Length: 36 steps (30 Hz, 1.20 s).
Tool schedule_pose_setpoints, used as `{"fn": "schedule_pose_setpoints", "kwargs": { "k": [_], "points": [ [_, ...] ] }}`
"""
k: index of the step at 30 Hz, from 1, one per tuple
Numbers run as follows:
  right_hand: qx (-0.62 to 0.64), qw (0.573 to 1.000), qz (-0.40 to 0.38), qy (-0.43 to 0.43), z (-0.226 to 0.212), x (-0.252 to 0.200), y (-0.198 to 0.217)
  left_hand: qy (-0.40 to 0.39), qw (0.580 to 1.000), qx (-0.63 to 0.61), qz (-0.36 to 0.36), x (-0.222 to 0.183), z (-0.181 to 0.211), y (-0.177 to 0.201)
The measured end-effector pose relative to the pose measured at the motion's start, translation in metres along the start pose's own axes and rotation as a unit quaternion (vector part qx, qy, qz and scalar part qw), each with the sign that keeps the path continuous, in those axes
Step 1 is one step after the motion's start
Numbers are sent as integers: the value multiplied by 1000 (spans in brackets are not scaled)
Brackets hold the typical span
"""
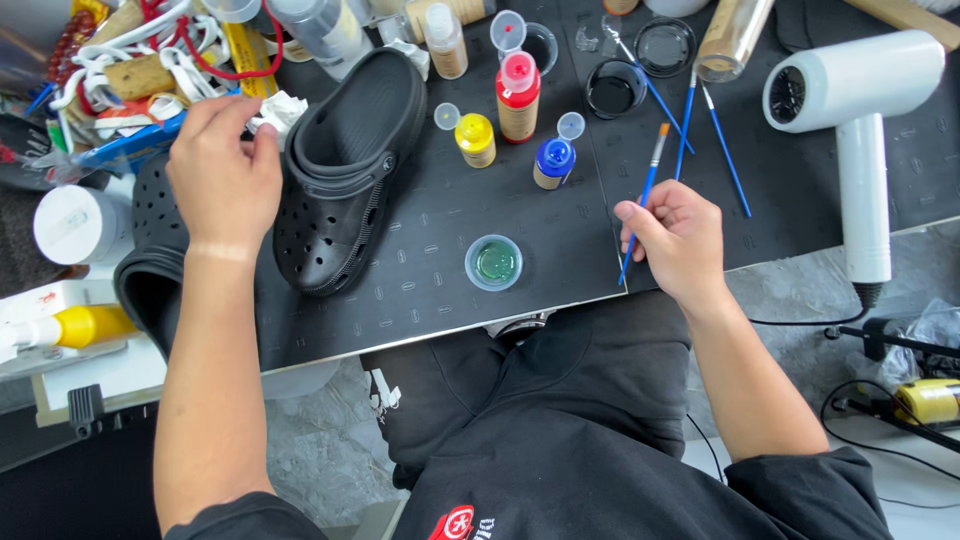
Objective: The person mixes green paint in a small plastic cup using a brush, adds blue paint from a bottle into the cup, and stirs the mixture before wiping the brush with a cloth.
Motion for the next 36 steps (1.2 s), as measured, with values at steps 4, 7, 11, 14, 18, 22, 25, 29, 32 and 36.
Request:
{"fn": "schedule_pose_setpoints", "kwargs": {
  "k": [4,7,11,14,18,22,25,29,32,36],
  "points": [
    [-20,1000,-6,-5,19,0,14,-35,992,68,101,-29,32,30],
    [-16,1000,-12,4,21,0,15,-67,989,17,134,-65,72,44],
    [4,999,-32,14,22,-1,15,-124,979,-160,17,-108,135,31],
    [2,999,-37,20,20,-1,15,-139,969,-200,-36,-125,162,13],
    [17,999,-40,28,13,-7,13,-126,963,-228,-60,-136,170,-4],
    [29,999,-27,35,19,-8,18,-108,966,-223,-72,-141,166,-11],
    [19,999,-14,49,17,-10,19,-101,969,-212,-72,-145,165,-12],
    [28,998,-5,62,15,-11,19,-104,971,-203,-69,-146,171,-19],
    [10,998,0,70,7,-9,26,-95,975,-192,-56,-144,172,-26],
    [-163,976,-10,144,-31,-3,41,-79,979,-185,-42,-144,173,-36]
  ]
}}
Point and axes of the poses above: each hand's wrist, its own x-axis towards the middle knuckle, its own y-axis out of the back of the hand, z = x × y, the point moved 6 cm from there along x, towards the middle knuckle, and after that the axes turned 14 degrees about x, right-handed, at the moved point
